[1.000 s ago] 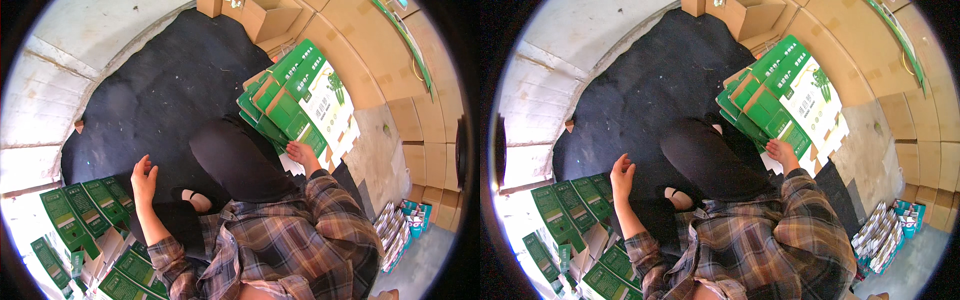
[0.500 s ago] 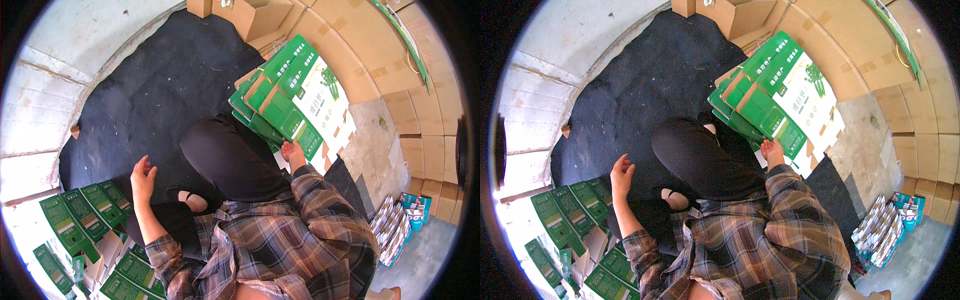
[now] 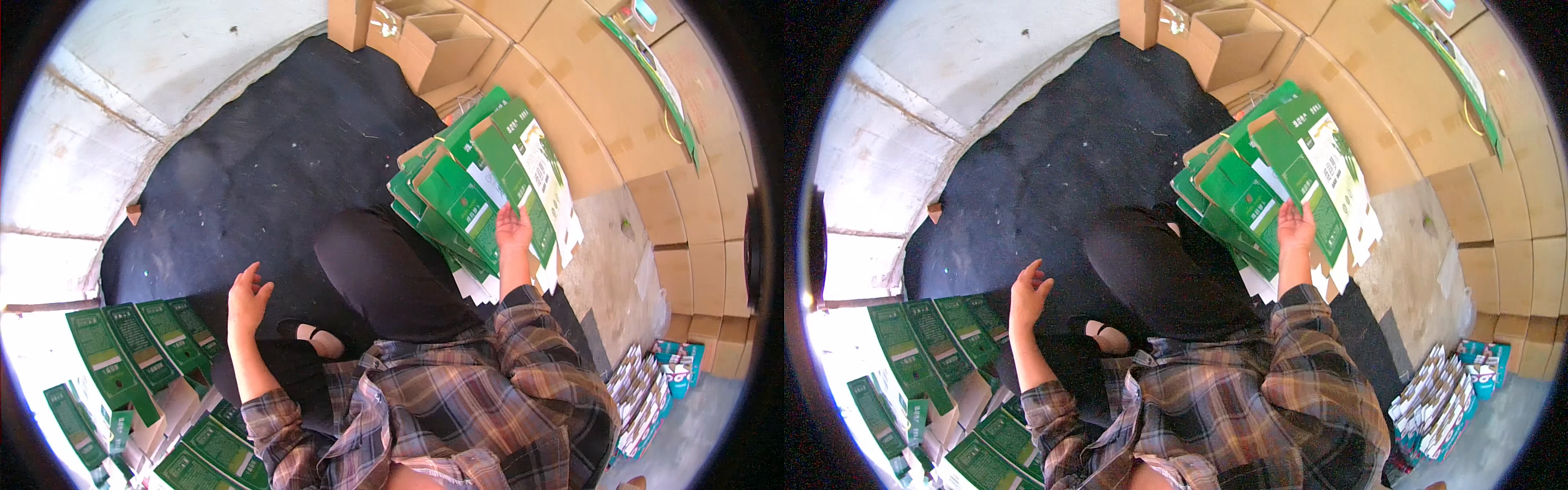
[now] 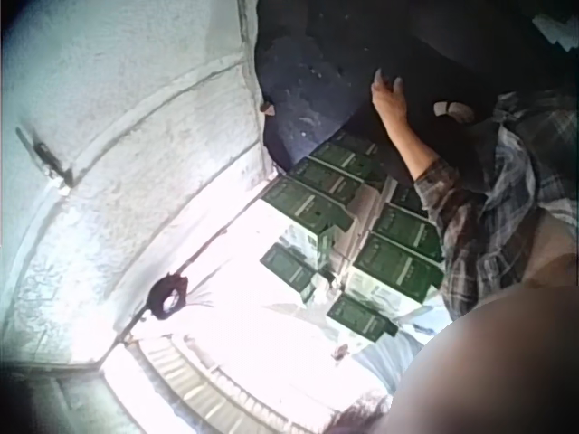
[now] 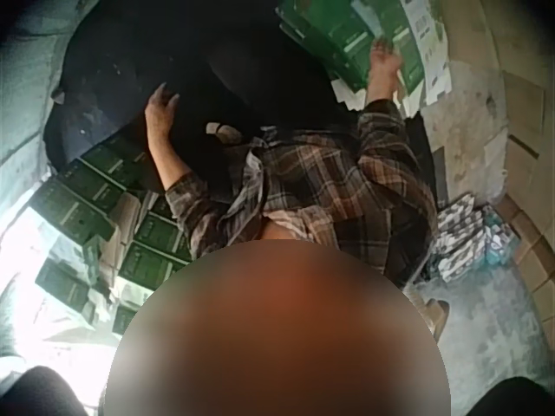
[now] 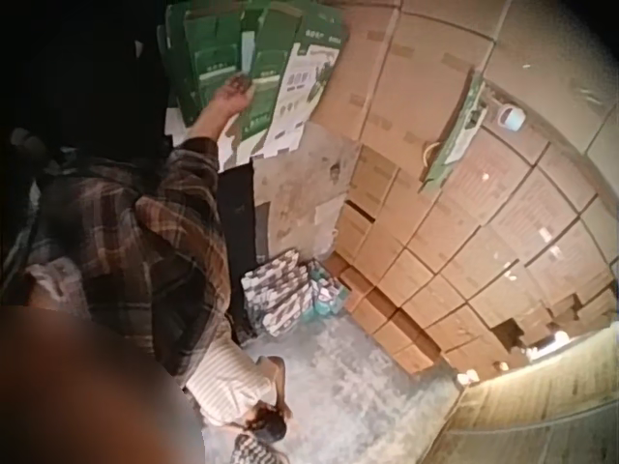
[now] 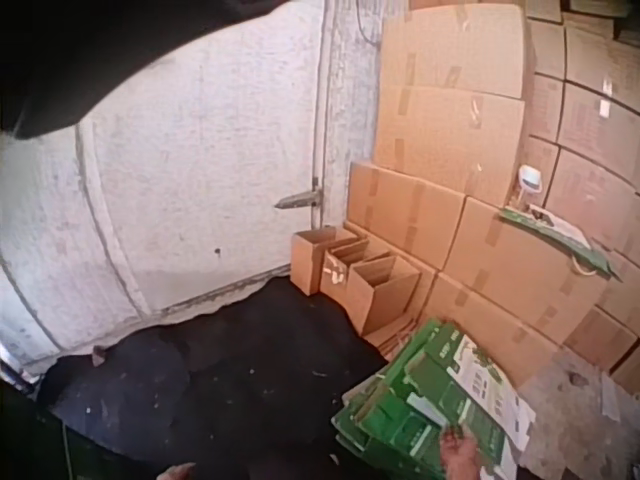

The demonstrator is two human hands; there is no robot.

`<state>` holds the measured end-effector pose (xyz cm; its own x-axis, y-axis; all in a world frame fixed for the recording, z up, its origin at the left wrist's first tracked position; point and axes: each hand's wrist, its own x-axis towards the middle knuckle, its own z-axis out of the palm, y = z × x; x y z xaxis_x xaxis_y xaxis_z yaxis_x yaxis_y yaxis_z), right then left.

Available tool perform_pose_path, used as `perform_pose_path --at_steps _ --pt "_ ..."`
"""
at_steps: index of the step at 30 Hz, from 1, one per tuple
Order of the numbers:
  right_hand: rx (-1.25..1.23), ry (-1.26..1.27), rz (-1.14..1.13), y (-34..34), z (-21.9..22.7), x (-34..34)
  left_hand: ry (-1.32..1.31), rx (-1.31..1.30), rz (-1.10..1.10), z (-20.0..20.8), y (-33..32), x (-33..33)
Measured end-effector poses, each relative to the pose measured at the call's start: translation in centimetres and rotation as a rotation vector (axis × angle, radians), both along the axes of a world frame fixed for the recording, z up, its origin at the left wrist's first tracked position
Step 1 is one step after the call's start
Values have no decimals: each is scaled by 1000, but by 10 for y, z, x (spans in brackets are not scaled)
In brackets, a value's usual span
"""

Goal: Fold flat cardboard box sheets into completed gift or produce boxes with handles.

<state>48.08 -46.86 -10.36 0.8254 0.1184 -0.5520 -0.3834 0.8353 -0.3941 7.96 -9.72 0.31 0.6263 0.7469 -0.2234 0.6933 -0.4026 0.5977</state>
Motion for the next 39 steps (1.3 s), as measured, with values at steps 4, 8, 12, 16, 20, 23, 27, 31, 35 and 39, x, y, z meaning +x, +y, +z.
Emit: perform_pose_path --at_steps 4,8,12,16,20,23,27,31,35,39 --pt "-9 -112 -38 35 53 0 13 7 -20 4 -1 0" --pt "-48 -253 37 78 101 -24 2 22 -5 8 0 -1" --pt "-122 -379 198 107 135 -47 -33 28 18 12 3 1" --pt "-362 -704 383 119 150 -44 -112 70 56 20 7 5" --pt "-692 -797 441 146 158 -28 -222 97 128 21 16 -11" --pt "-466 -970 302 177 185 -21 -366 -19 226 27 23 -9" --pt "-508 -1120 493 211 206 -22 -698 -302 482 49 34 -18" --pt "-500 -1275 742 239 210 -37 -954 -330 795 59 59 -50" --pt "-387 -1324 851 257 222 -32 -1196 -216 1059 59 87 -75" --pt "-360 -1305 909 282 214 -30 -1526 -158 859 58 98 -95"
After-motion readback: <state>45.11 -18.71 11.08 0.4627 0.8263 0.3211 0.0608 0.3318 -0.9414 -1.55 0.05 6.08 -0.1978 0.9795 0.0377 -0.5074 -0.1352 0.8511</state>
